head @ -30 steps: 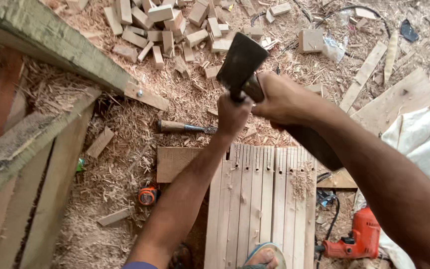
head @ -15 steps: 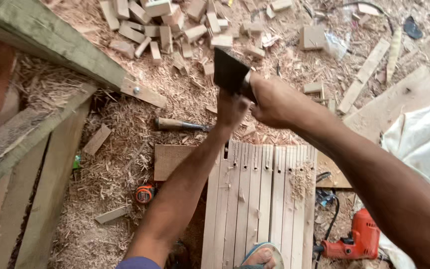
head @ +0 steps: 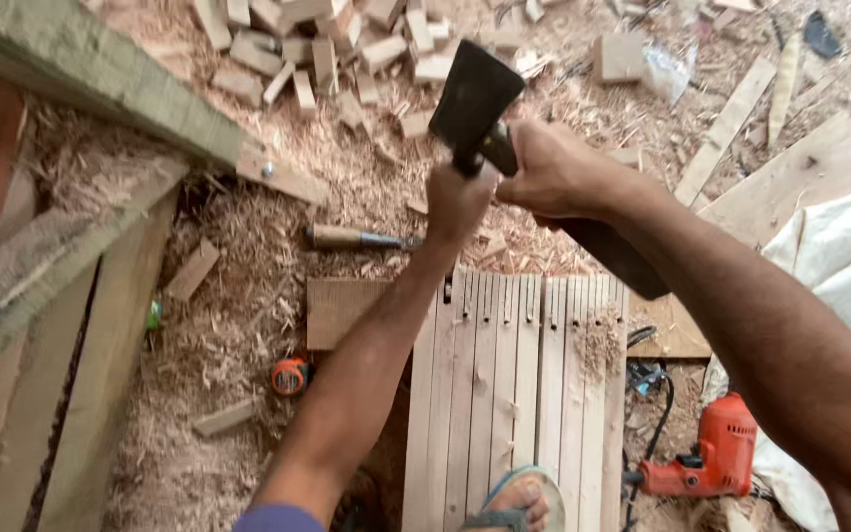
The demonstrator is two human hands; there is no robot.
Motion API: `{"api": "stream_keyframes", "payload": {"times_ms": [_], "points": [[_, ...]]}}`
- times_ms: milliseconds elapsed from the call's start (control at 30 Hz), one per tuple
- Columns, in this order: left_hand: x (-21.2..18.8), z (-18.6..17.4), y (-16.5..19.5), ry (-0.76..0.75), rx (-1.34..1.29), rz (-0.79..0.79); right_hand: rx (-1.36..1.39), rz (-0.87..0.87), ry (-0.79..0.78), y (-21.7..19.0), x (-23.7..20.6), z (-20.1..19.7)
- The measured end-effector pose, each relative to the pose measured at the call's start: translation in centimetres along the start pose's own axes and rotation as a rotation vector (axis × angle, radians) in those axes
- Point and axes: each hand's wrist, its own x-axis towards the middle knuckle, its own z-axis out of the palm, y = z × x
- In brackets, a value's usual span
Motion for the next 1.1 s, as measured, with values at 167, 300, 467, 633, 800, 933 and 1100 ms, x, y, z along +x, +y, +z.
{"api": "stream_keyframes", "payload": {"times_ms": [167, 300, 467, 633, 800, 933, 1100], "points": [[2.3, -0.5, -0.5, 0.065, -0.177, -0.430, 0.038, 0.106, 0.115, 2.8, -0.6, 1.4], [4.8, 0.2, -1.1, 0.036, -0.033, -0.565, 0.105, -0.030, 0.402, 1.2, -2.8, -0.6], [1.5, 0.4, -0.8, 0.001, 0.048, -0.116, 0.119, 0.046, 0.143, 0.2, -0.4, 0.1], [0.7, -0.9, -1.5, 0.013, -0.083, -0.352, 0.195, 0.186, 0.074, 4.7, 1.0, 3.9], [4.7, 0.1, -4.0, 0.021, -0.040, -0.696, 0.585, 0.055, 0.105, 10.6, -0.7, 9.9], [3.7, 0.2, -2.7, -0.086, -0.066, -0.519, 0.868, 0.156, 0.125, 15.6, -1.9, 17.1], [-1.9, -5.8, 7.0, -0.219, -0.249, -0.236, 0.872, 0.208, 0.187, 20.3, -3.1, 22.8]]}}
